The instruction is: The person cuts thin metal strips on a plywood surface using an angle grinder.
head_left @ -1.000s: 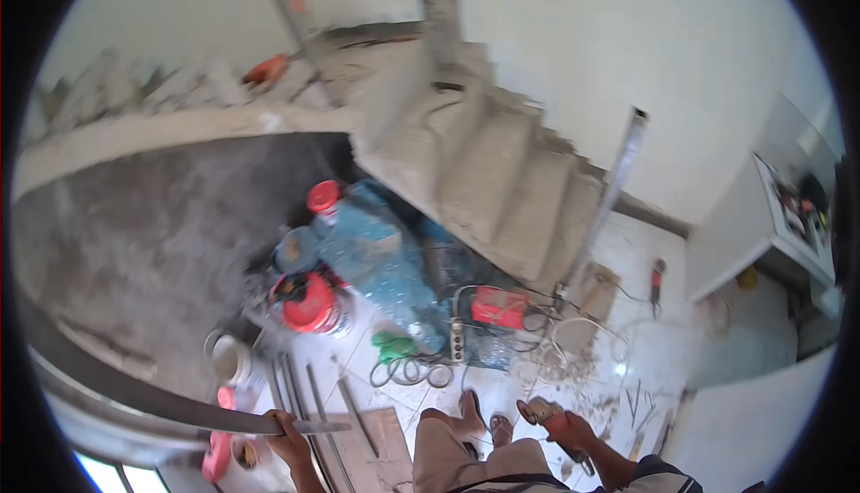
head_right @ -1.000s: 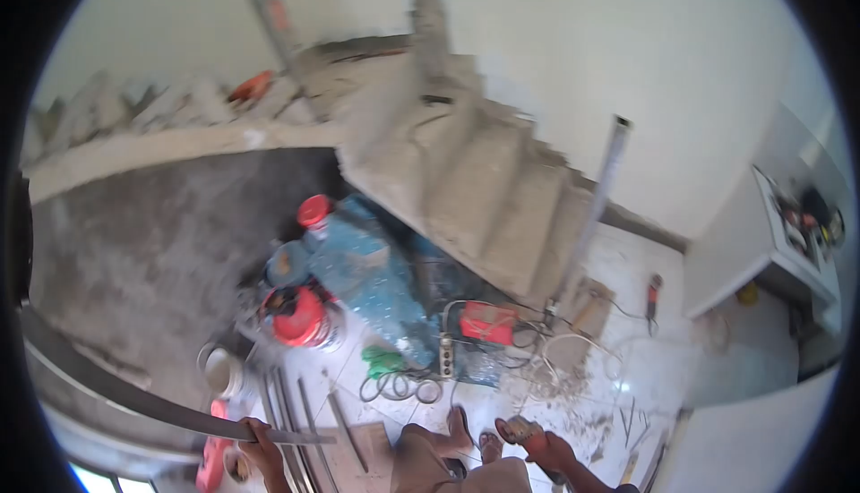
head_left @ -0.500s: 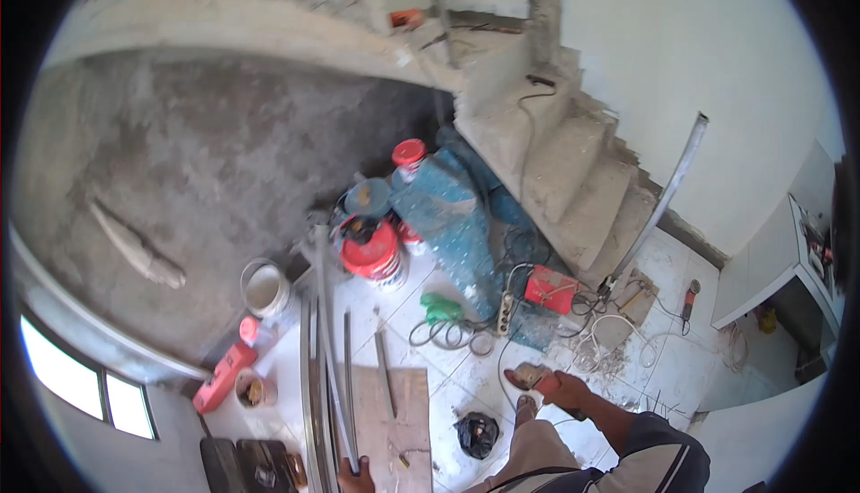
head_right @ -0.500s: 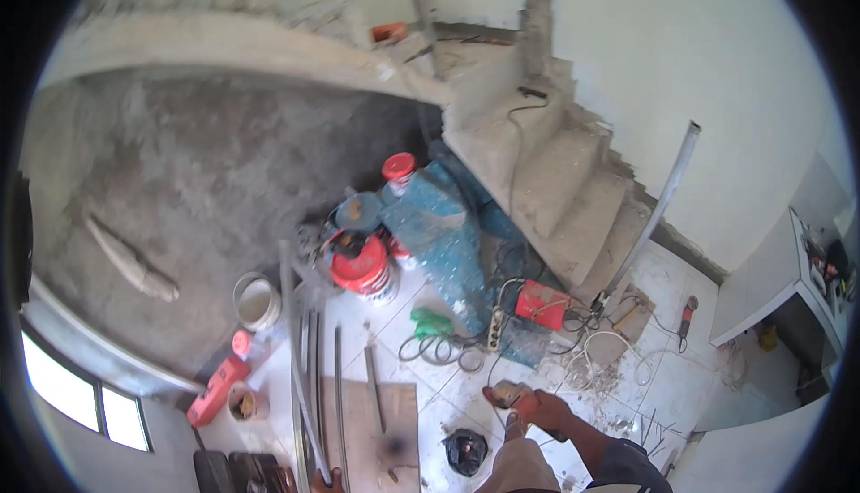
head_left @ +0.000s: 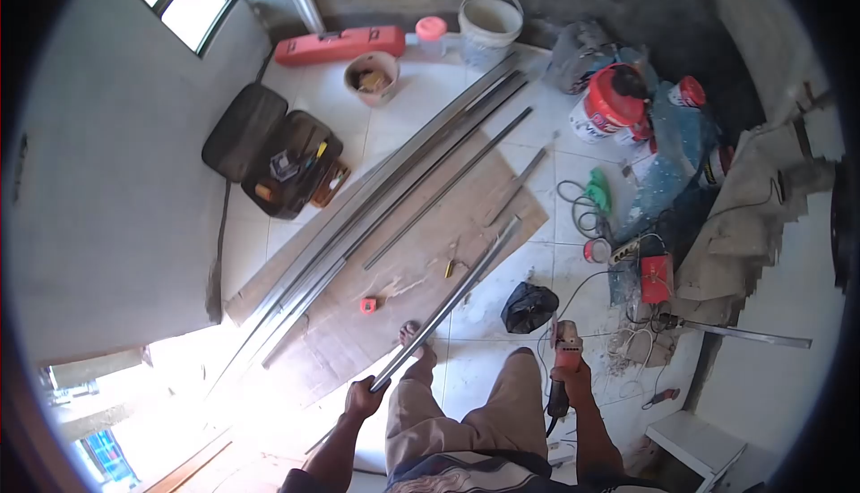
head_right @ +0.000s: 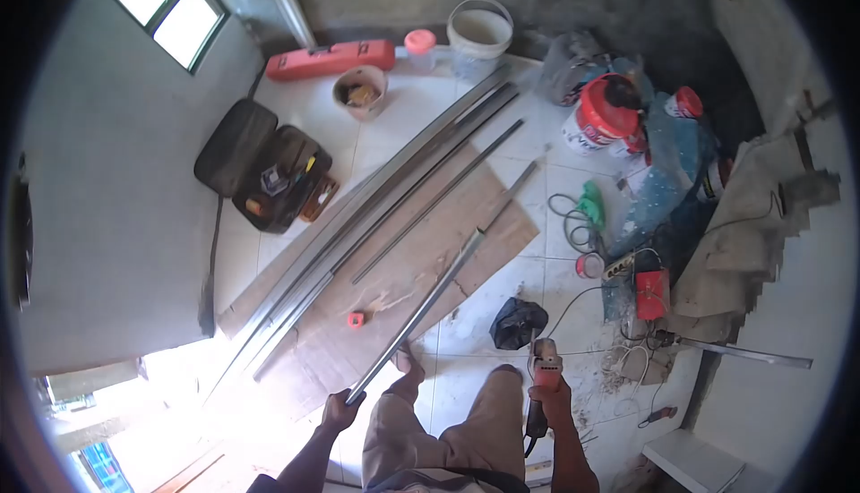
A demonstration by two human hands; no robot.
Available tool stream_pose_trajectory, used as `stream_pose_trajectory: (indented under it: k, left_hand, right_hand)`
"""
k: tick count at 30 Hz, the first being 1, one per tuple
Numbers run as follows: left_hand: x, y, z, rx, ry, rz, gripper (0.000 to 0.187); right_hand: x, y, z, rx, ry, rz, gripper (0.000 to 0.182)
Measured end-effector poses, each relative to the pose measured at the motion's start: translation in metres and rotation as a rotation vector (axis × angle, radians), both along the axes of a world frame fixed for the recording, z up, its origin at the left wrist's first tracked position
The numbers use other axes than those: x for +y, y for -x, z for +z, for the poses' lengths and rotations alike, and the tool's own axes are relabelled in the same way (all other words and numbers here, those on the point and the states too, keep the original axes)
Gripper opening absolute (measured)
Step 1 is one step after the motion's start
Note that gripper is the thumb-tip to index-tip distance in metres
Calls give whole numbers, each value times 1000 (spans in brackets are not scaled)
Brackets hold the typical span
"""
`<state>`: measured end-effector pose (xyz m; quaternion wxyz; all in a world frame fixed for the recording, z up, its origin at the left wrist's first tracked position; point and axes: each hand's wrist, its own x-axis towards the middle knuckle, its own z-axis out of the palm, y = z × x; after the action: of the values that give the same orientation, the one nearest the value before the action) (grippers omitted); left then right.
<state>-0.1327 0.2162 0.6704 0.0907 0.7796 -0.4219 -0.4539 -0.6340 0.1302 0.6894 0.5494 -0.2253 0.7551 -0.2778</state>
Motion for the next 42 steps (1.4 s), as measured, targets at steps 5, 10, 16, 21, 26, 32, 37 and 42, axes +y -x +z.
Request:
stream_pose_trajectory:
  k: [5,10,16,21,26,32,37,42]
  left_hand:
    - [49,-50,-110,-49,-82,-12,43]
    - [68,-77,-213,-140,-289,6,44]
    - [83,-110,-413,-176,-332,-107,41]
    - [109,-124,-573,-170,-300,-124,34]
    - [114,-133,-620,-309,-101,-193,31]
    - [123,-132,-635,-439,98,-226,39]
    - [122,-136,-629,-445,186,-226,43]
    - [92,-136,-621,-341,277,-282,44]
  right_hand:
    - [-49,-78,-29,-28,-36,283,49]
    - [-83,-115,-100,5,-113,336,48]
    - [-112,-154,-296,-239,-72,281,40]
    - [-135,-187,-467,-281,-88,276,38]
    - [-159,-216,-578,-298,27,414,39]
    - [-157,-242,-629,-391,114,335,52]
    - [-153,-264,-616,-510,138,226,52]
    - [-136,-269,-607,-603,174,157,45]
